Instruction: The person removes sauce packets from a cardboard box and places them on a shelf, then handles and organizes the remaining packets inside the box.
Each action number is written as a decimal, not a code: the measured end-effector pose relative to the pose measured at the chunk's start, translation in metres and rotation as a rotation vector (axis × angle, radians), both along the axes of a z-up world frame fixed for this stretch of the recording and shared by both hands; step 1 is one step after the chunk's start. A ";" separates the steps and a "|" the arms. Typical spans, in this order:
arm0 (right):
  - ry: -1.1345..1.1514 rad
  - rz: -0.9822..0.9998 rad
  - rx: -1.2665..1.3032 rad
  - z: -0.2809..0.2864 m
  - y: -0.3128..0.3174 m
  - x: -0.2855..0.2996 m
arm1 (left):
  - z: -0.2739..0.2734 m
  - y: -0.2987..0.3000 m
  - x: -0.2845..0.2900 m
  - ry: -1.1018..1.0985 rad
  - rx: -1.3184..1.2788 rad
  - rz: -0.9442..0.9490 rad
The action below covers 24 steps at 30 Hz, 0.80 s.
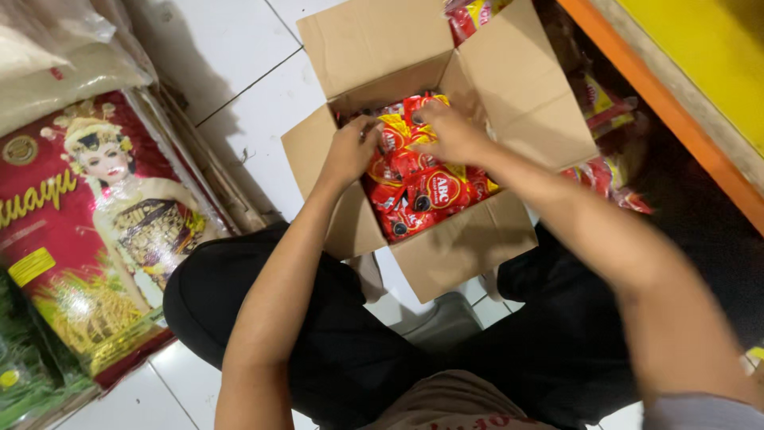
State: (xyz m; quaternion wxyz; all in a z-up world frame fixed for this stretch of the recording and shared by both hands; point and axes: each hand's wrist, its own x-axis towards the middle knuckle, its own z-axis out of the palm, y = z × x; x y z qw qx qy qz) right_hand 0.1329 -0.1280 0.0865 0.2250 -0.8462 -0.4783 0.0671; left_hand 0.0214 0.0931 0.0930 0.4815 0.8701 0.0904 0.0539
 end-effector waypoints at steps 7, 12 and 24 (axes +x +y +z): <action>0.565 -0.081 -0.169 -0.074 0.041 -0.062 | -0.008 0.036 -0.013 -0.085 -0.044 0.107; 0.429 0.192 -0.021 -0.099 0.039 -0.036 | 0.000 0.048 -0.007 -0.128 -0.120 0.076; 0.199 0.081 -0.032 0.117 0.056 -0.010 | 0.092 0.033 -0.020 -0.239 -0.304 0.185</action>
